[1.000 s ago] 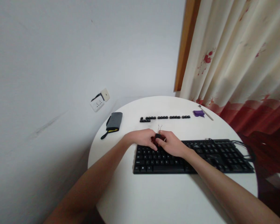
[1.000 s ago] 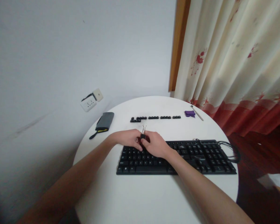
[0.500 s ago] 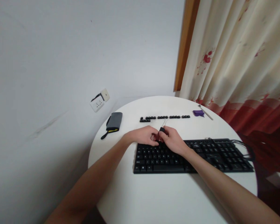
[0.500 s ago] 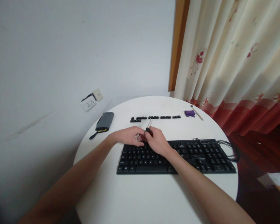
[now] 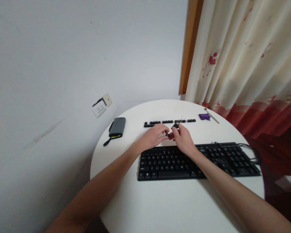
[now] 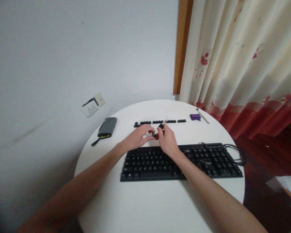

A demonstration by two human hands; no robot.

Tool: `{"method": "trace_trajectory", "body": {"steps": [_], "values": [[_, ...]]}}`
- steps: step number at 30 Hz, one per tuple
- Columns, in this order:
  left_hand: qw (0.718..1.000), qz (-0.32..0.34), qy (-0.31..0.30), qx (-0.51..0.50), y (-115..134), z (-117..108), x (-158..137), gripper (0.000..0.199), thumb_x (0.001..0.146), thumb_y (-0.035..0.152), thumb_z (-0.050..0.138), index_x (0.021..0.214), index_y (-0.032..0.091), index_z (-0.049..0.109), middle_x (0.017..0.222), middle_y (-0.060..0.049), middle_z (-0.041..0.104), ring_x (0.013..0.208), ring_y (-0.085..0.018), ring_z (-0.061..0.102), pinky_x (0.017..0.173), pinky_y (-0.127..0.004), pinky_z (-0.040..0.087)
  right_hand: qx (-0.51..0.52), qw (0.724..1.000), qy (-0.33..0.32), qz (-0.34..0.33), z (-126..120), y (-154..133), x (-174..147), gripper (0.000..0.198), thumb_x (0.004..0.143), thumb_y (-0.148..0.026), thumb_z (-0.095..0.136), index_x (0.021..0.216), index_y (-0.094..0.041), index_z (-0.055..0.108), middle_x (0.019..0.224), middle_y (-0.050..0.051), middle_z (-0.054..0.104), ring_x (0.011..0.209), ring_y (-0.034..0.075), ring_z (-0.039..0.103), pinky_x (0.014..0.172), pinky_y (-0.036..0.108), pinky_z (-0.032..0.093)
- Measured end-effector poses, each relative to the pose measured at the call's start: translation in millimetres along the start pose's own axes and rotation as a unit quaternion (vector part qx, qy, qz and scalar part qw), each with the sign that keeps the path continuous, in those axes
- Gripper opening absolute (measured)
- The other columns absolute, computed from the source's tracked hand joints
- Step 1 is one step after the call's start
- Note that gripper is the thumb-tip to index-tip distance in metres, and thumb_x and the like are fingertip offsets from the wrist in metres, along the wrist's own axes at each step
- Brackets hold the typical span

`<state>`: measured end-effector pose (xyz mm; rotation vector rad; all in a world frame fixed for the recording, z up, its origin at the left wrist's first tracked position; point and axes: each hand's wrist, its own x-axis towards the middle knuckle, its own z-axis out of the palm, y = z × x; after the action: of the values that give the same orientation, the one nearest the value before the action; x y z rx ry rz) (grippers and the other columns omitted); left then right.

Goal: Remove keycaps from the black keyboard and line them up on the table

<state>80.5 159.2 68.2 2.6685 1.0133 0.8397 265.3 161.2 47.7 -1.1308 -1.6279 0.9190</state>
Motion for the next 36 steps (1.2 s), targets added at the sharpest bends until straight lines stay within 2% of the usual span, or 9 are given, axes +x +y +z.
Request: {"method": "trace_trajectory", "body": {"steps": [3,7,10,16,26,36], "values": [[0.999,0.043,-0.003,0.027,-1,2,1,0.018,0.096,0.026,0.055,0.111,0.018,0.063,0.105,-0.009,0.065,0.104,-0.022,0.057,0.095,-0.039,0.046,-0.012,1.0,0.01,-0.008,0,2,2,0.021,0.095,-0.037,0.045,0.082,-0.021,0.048,0.069,0.005,0.068,0.062,0.018,0.067,0.059,0.027,0.05],[0.996,0.049,-0.002,0.069,-2,4,1,0.017,0.096,0.024,0.054,0.105,0.019,0.068,0.104,-0.009,0.063,0.101,-0.022,0.057,0.092,-0.039,0.048,-0.012,1.0,0.012,0.0,1,4,1,0.021,0.094,-0.038,0.045,0.082,-0.021,0.049,0.07,0.004,0.068,0.062,0.018,0.067,0.058,0.027,0.049],[0.995,0.046,0.021,0.087,-1,4,1,0.014,0.093,0.022,0.058,0.101,0.021,0.07,0.113,-0.009,0.06,0.107,-0.023,0.054,0.094,-0.04,0.047,-0.008,1.0,0.004,0.012,1,5,1,0.02,0.094,-0.038,0.045,0.086,-0.021,0.049,0.07,0.004,0.067,0.062,0.018,0.067,0.057,0.027,0.049],[0.995,0.045,0.053,0.071,3,4,0,0.013,0.092,0.023,0.061,0.1,0.021,0.071,0.119,-0.01,0.057,0.112,-0.024,0.049,0.098,-0.041,0.045,0.005,1.0,0.006,-0.009,-1,4,3,0.02,0.094,-0.039,0.045,0.084,-0.021,0.049,0.065,0.003,0.066,0.061,0.019,0.066,0.059,0.028,0.049],[0.997,0.045,0.058,0.039,4,9,1,0.013,0.091,0.024,0.063,0.102,0.021,0.07,0.115,-0.009,0.06,0.111,-0.023,0.049,0.098,-0.04,0.042,-0.034,0.998,0.026,-0.042,-3,2,2,0.02,0.095,-0.035,0.041,0.082,-0.022,0.047,0.061,0.001,0.061,0.055,0.018,0.062,0.055,0.028,0.045],[0.996,0.047,0.061,0.034,0,13,0,0.012,0.091,0.023,0.064,0.101,0.022,0.069,0.113,-0.007,0.061,0.11,-0.023,0.05,0.099,-0.041,0.042,-0.063,0.997,0.026,-0.025,-1,5,4,0.015,0.094,-0.03,0.043,0.081,-0.022,0.046,0.063,0.002,0.061,0.055,0.018,0.062,0.055,0.028,0.044]]}}
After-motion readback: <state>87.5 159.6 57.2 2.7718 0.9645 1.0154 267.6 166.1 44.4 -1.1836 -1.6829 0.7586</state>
